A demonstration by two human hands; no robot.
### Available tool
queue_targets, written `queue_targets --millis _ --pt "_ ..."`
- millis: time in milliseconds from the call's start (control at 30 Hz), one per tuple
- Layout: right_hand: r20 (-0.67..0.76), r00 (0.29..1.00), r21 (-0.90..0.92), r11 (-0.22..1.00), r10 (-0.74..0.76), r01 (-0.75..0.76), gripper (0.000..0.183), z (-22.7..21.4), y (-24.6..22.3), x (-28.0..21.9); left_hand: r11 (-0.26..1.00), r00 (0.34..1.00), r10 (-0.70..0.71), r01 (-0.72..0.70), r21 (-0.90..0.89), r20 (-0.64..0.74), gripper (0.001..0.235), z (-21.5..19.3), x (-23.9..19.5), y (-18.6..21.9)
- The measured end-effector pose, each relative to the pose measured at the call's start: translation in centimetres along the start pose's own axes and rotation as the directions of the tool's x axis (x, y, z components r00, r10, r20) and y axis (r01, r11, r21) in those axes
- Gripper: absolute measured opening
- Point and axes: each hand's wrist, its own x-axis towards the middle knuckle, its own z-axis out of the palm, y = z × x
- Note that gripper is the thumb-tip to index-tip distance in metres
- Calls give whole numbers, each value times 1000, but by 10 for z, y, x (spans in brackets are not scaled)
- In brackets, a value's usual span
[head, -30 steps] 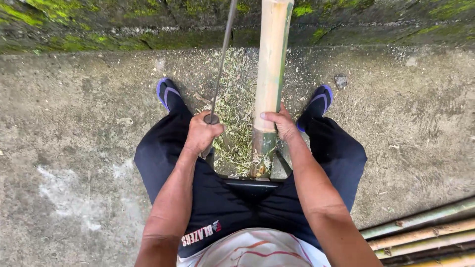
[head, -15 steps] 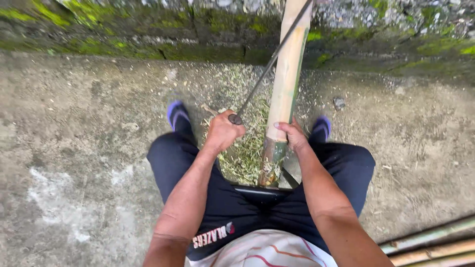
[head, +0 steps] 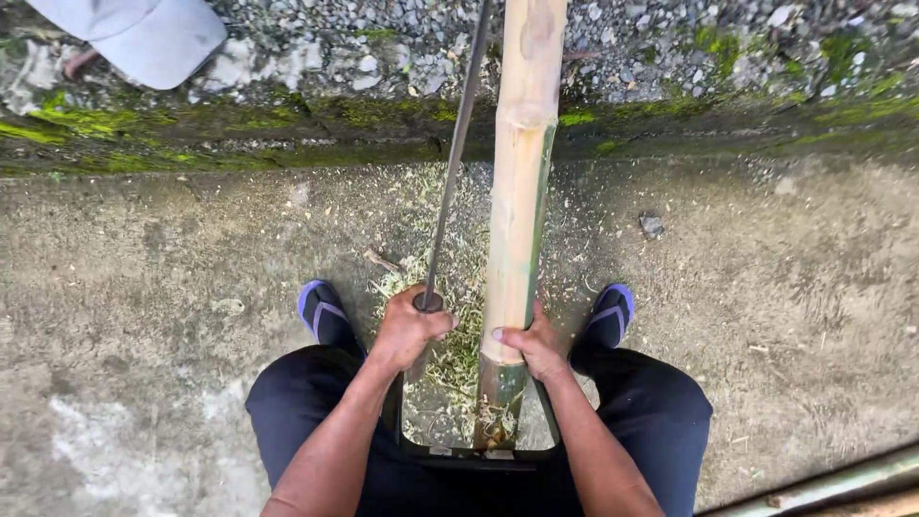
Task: Stripping the outer bark/nodes from a long bamboo pole using a large knife/machete.
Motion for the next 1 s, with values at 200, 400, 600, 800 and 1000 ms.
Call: queue_targets --millis 200,400,600,800,1000 --pt "-82 996 -43 998 40 -44 103 22 -25 -10 994 999 -12 16 -107 34 22 -7 24 -6" --pt "-254 964 -355 935 -77 -19 99 54 -34 -20 982 999 -6 16 -187 53 23 -18 30 3" --pt "-411 909 -623 748 -62 -231 104 79 -66 -39 994 998 55 -57 -90 -27 18 -30 25 4" --pt "-412 910 -652 714 -50 -256 115 72 -53 -29 996 993 82 -80 26 -89 19 -31 14 3" --pt "-24 990 -678 730 -139 86 121 3 -5 -22 913 908 352 -281 295 -227 34 -29 -17 -16"
